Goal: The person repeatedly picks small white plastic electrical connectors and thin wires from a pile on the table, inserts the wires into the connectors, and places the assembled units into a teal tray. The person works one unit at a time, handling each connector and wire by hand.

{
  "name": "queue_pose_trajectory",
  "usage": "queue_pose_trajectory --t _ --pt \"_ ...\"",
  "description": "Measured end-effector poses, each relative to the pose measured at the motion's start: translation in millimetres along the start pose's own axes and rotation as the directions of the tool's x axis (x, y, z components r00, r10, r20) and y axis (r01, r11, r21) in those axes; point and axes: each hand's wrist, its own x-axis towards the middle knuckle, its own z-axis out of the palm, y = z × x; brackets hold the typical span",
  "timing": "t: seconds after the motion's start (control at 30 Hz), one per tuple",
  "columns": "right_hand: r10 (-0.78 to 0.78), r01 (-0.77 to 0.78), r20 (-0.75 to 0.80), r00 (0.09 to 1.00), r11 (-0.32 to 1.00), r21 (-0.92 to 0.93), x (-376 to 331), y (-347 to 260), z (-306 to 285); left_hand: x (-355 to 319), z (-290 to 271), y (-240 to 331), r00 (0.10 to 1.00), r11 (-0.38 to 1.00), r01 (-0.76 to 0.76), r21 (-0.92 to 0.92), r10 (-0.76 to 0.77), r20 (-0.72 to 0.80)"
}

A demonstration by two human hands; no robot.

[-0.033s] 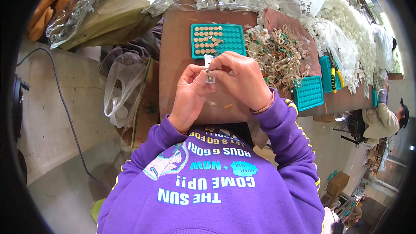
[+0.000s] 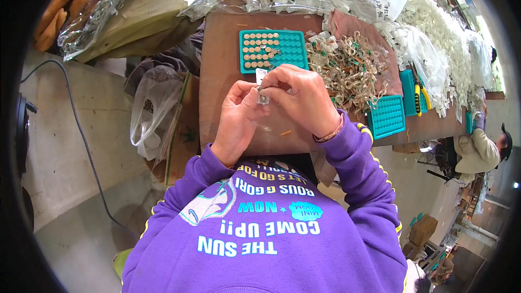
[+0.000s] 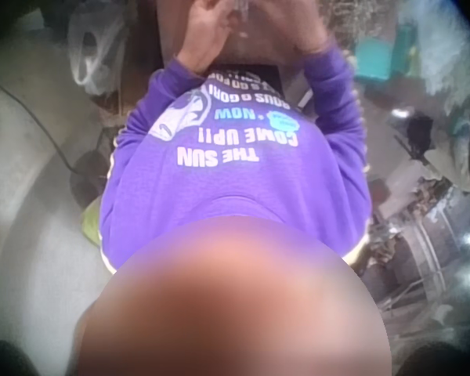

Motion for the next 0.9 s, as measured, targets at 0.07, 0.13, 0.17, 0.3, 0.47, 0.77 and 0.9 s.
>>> queue_pose_trajectory --t 0.07,0.13,0.17,0.3,0.47,0.77,0.9 --pt "0.017 -0.017 -0.01 1.0 1.0 -0.005 -0.3 0.6 1.7 0.0 -0.5 0.5 1.0 1.0 -0.001 -0.021 0.001 0.002" --pt "-0.005 -0.002 -0.079 0.997 0.996 -0.091 -5.7 0.3 8.1 0.5 -1.2 0.1 1.0 0.997 -0.016 -0.07 0.017 0.008" --pt "-0.11 0.088 -0.129 0.986 0.981 -0.171 -8.7 0.8 12.3 1.2 -1.5 -0.6 1.0 0.994 -0.028 -0.104 0.029 0.011" --pt "-0.351 0.268 -0.216 0.911 0.903 -0.336 -17.9 8.1 30.1 2.3 -3.0 -4.2 0.997 0.979 -0.076 -0.191 0.078 0.002" --pt "-0.257 0.191 -0.32 0.912 0.956 -0.225 -25.0 14.5 44.5 3.7 -4.3 -6.0 0.997 0.981 -0.081 -0.179 0.082 -0.002" --pt "0.343 -0.264 0.019 0.939 0.686 0.678 -30.3 3.5 11.2 -12.2 3.7 -0.2 0.988 0.98 0.104 -0.17 -0.083 0.127" --pt "0.389 -0.292 -0.065 0.919 0.783 0.549 -31.2 0.1 9.6 -22.3 12.9 1.1 0.971 0.966 0.215 -0.145 -0.195 0.141"
